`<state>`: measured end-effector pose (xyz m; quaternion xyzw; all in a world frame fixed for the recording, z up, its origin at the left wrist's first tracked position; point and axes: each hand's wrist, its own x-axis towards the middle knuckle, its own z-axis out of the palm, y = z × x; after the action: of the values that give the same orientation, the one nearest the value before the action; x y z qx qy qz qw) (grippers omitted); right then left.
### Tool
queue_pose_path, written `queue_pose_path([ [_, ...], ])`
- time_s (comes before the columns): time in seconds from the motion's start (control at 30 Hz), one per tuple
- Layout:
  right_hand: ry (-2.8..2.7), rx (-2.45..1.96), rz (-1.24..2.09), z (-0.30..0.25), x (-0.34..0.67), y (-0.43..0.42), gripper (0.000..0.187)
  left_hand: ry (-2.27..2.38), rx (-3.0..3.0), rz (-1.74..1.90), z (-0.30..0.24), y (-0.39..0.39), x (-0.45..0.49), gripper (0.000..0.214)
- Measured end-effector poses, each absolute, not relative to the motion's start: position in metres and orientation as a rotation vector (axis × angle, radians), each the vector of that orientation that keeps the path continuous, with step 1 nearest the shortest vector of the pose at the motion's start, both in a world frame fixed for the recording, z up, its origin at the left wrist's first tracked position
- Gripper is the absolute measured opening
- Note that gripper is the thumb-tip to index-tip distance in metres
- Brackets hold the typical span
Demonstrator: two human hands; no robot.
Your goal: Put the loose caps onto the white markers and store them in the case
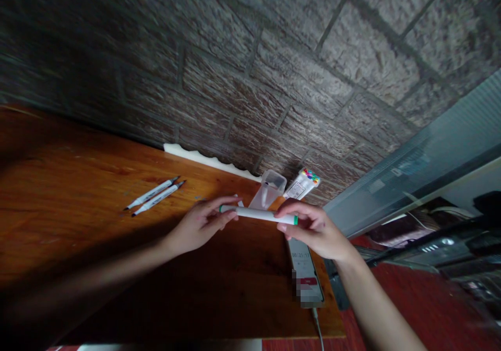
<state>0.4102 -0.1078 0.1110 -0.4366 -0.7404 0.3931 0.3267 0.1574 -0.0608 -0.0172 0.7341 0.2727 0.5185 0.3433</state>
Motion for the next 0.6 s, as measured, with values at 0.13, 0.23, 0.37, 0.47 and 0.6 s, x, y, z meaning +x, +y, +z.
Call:
queue_pose_path([
  [0.13,-1.836,-1.152,1.036,0.104,0.411,-0.103,0.027,0.72,1.966,1.421,-0.017,-0.063,0.159,0.015],
  [0.23,-1.779,-1.178,1.048,0.099,0.412,-0.099,0.025,0.716,1.969,1.542,-0.018,-0.064,0.16,0.013],
  [0.37,-1.782,-1.174,1.072,0.098,0.409,-0.097,0.024,0.707,2.029,1.685,-0.018,-0.063,0.157,0.011],
  [0.47,-1.804,-1.162,1.075,0.098,0.406,-0.096,0.022,0.713,2.09,1.776,-0.016,-0.063,0.156,0.012],
  [0.6,-1.784,-1.134,1.061,0.096,0.405,-0.095,0.02,0.703,2.19,1.797,-0.018,-0.062,0.155,0.018],
])
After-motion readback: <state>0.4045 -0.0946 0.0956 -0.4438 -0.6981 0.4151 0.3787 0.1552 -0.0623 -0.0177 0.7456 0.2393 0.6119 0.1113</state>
